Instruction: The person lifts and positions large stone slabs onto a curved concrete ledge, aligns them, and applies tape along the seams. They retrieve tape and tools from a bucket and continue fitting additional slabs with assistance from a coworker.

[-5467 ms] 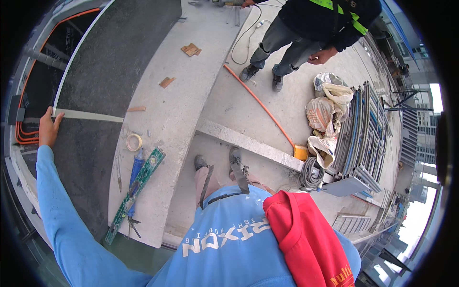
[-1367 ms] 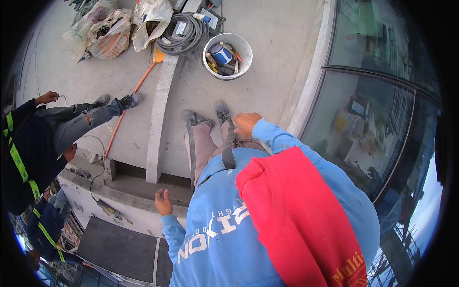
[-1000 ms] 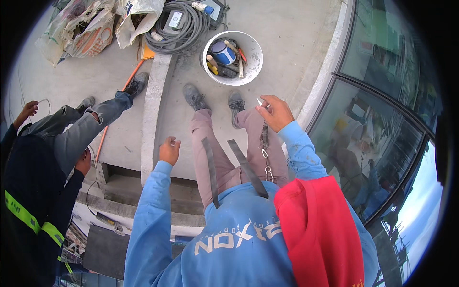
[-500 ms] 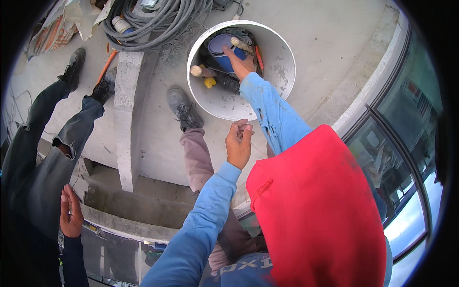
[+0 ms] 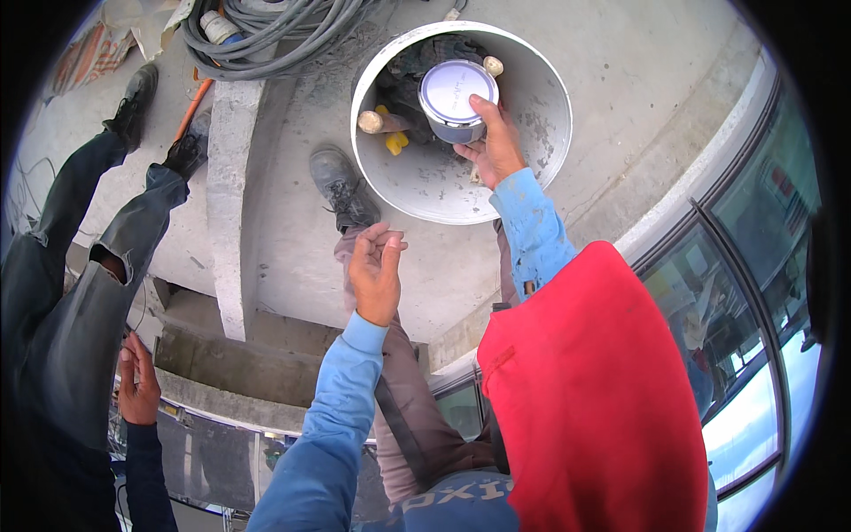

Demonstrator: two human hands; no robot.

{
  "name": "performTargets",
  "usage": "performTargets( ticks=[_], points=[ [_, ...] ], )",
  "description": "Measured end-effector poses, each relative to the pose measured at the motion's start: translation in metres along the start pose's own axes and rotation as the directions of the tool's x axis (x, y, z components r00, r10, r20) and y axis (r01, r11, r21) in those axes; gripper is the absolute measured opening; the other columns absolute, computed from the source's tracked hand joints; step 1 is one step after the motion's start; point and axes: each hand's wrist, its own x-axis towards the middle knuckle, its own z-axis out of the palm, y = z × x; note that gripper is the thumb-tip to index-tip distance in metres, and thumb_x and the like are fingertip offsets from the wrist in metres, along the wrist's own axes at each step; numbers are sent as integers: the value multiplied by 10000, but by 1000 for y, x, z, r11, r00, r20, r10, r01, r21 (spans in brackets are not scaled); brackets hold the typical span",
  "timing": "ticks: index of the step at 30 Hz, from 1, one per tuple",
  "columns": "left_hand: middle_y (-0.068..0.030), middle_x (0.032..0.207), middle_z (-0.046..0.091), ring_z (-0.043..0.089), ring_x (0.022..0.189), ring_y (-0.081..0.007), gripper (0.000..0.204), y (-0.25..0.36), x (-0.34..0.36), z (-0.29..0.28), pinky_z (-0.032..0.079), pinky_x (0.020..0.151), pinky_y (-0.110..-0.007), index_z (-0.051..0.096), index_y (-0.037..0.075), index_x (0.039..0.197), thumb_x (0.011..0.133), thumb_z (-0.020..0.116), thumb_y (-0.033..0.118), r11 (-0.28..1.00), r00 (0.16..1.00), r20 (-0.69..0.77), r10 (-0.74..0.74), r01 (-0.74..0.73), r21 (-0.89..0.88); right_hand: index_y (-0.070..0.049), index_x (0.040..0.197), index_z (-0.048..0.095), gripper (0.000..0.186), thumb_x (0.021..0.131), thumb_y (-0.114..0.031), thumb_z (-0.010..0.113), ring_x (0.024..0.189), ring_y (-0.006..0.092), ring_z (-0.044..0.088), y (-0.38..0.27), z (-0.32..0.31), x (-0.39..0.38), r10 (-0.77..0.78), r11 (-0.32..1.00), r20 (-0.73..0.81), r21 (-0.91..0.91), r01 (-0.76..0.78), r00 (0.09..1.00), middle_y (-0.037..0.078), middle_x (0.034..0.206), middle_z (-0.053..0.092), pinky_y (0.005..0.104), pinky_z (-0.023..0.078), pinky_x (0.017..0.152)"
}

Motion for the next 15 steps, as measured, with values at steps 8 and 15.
performTargets(
  ticks=[8,15],
  points=[
    [-256,1517,457,485,1393,-349,1045,104,9,-21,432,1110,-463,417,-68,1505,887,607,753,983,982,132,136,-150,107,10,1608,205,1192,708,-413,862,1348,379,504,-4,-8,-153,-115,940,408,-249,232,906,257,1485,427,497,454,1094],
    [-278,1442,502,550,1324,-329,1132,137,17,-125,480,1082,-415,404,-117,1490,858,571,806,978,979,56,198,-201,57,13,1611,227,1239,701,-519,880,1435,428,392,51,125,-137,-38,865,718,-325,382,695,282,1543,334,494,396,1163]
  ],
)
